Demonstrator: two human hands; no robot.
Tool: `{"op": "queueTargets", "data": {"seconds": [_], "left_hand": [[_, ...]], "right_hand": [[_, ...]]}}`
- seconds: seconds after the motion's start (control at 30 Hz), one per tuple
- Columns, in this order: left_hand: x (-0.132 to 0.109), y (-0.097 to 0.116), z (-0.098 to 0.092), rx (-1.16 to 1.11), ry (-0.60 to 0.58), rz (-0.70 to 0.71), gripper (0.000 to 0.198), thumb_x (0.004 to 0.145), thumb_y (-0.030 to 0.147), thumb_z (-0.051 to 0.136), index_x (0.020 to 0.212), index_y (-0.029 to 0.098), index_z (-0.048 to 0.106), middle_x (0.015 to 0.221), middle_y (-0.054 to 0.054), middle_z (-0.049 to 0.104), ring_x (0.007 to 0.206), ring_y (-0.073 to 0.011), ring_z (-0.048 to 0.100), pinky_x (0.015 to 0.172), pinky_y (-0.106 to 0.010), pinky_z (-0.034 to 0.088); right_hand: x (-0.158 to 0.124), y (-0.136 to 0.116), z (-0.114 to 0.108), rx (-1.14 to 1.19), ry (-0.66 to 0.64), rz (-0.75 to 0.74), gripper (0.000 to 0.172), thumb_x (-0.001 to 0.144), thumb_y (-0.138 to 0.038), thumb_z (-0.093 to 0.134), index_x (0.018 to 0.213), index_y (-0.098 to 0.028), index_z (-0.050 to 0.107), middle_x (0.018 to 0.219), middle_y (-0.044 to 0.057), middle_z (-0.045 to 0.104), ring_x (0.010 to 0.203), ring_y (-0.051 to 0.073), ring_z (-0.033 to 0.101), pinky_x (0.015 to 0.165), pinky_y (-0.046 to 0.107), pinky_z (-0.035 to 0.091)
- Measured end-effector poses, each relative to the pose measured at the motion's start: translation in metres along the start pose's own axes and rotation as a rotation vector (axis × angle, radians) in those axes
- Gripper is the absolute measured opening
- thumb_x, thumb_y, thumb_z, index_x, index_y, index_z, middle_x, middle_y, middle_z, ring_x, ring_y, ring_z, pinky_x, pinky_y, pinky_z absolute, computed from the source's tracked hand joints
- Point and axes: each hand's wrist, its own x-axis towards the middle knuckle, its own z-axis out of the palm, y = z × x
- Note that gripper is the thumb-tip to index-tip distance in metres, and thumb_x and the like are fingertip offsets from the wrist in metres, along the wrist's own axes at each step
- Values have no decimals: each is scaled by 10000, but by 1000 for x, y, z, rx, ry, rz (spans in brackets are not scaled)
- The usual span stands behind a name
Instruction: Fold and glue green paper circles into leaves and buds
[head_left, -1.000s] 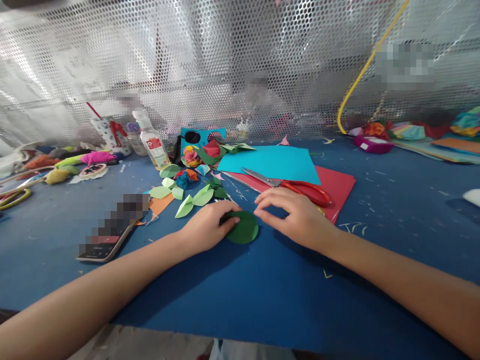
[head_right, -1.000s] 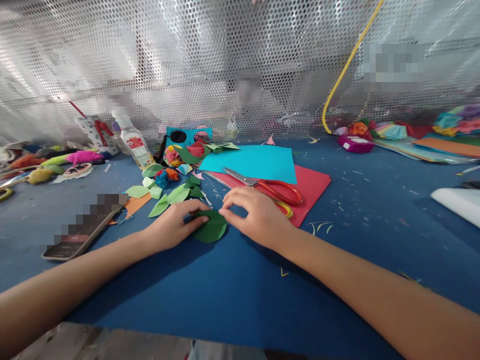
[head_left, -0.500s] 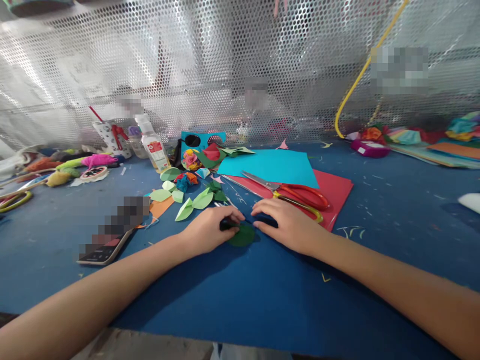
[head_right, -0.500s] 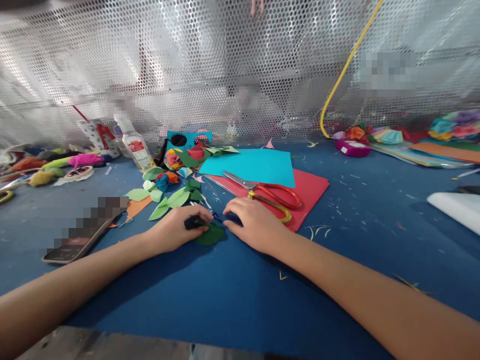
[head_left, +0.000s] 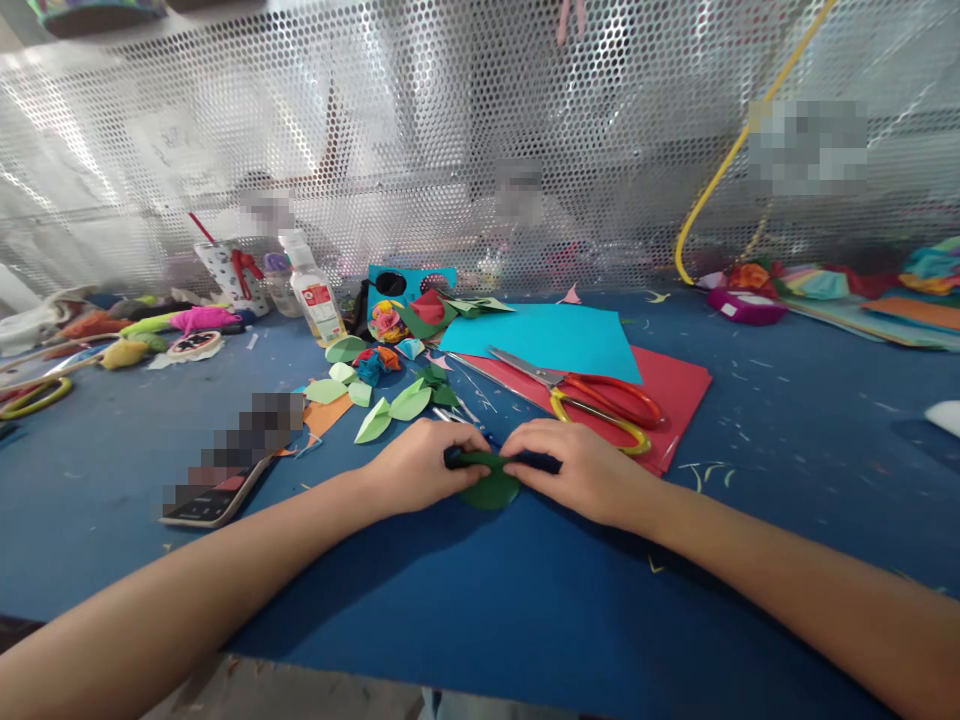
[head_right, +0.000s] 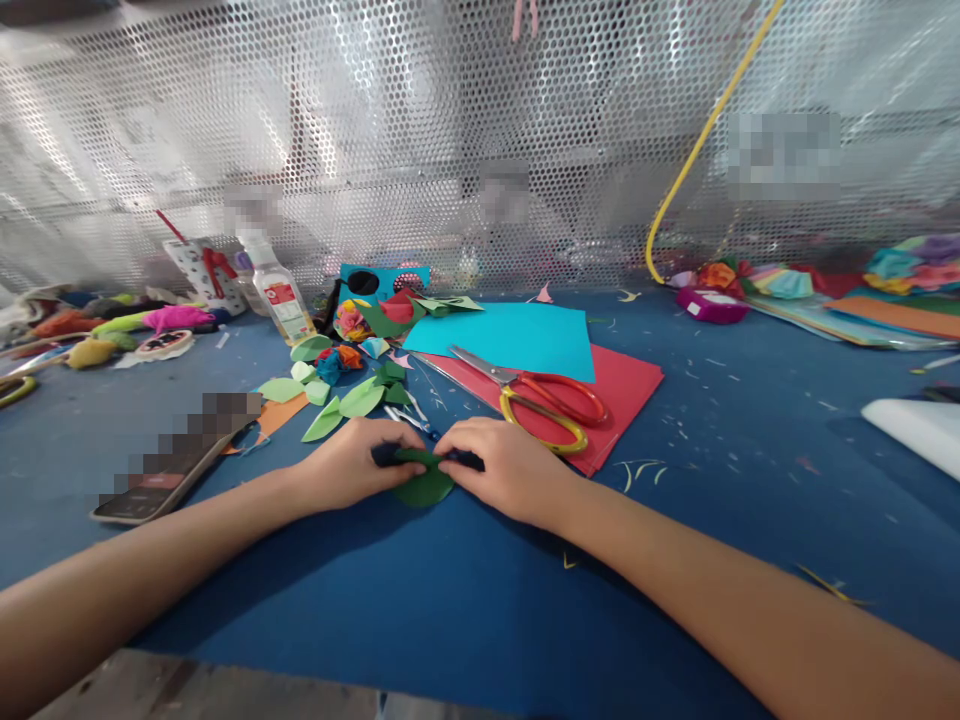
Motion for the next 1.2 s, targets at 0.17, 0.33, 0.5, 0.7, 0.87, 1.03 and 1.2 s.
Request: {"op": "queueTargets", "data": {"seconds": [0.17,0.33,0.5,0.7,0.87,1.03,1.2], "left_hand": [[0,1,4,-180,96,-65,163,773,222,528,925,175,561,796,-12,645,723,-130,589,663,-239,457],[3,1,5,-294,316,-107,121,763,229,550,848,168,489,681,18,603,602,-98,559,571,-208,446],[2,4,3,-201,348,-48,56,776,211,525,776,161,551,743,-9,601,638,-102,547,599,-218,448],[2,1,7,-165,348,-2,157,737,226,589,887,181,572,800,-18,602,607,-97,505,572,-222,451],[1,-1,10,-172,316,8,185,739,237,589,915,186,563,796,-21,603,631,-112,530,598,-246,469],[1,2,12,-199,285,0,195,731,210,584,921,174,560,813,-27,593,640,-111,531,605,-247,480],[0,5,11,-228,281,4,217,723,193,591,936,170,558,840,-35,591,648,-109,536,615,-250,490]], "right_hand": [[1,-4,-2,80,79,144,114,795,-180,535,883,-207,602,845,13,658,733,142,599,666,258,477],[1,-1,-1,159,150,245,99,785,-244,558,863,-189,584,757,1,640,675,126,591,628,231,476],[1,-2,-1,136,112,253,136,784,-322,558,760,-191,580,661,-14,599,613,126,563,566,232,443],[0,-4,-3,42,212,205,78,789,-255,554,757,-185,568,664,-6,587,609,124,550,571,239,431],[-2,-7,-3,-50,184,73,42,764,-209,591,759,-178,564,713,12,580,640,133,538,594,256,429],[-4,-9,-2,-53,202,-36,67,811,-160,521,825,-194,577,826,34,622,798,162,570,722,293,448],[-4,-11,-1,0,258,-25,108,808,-138,516,824,-216,589,811,21,649,787,159,593,722,287,465]]}}
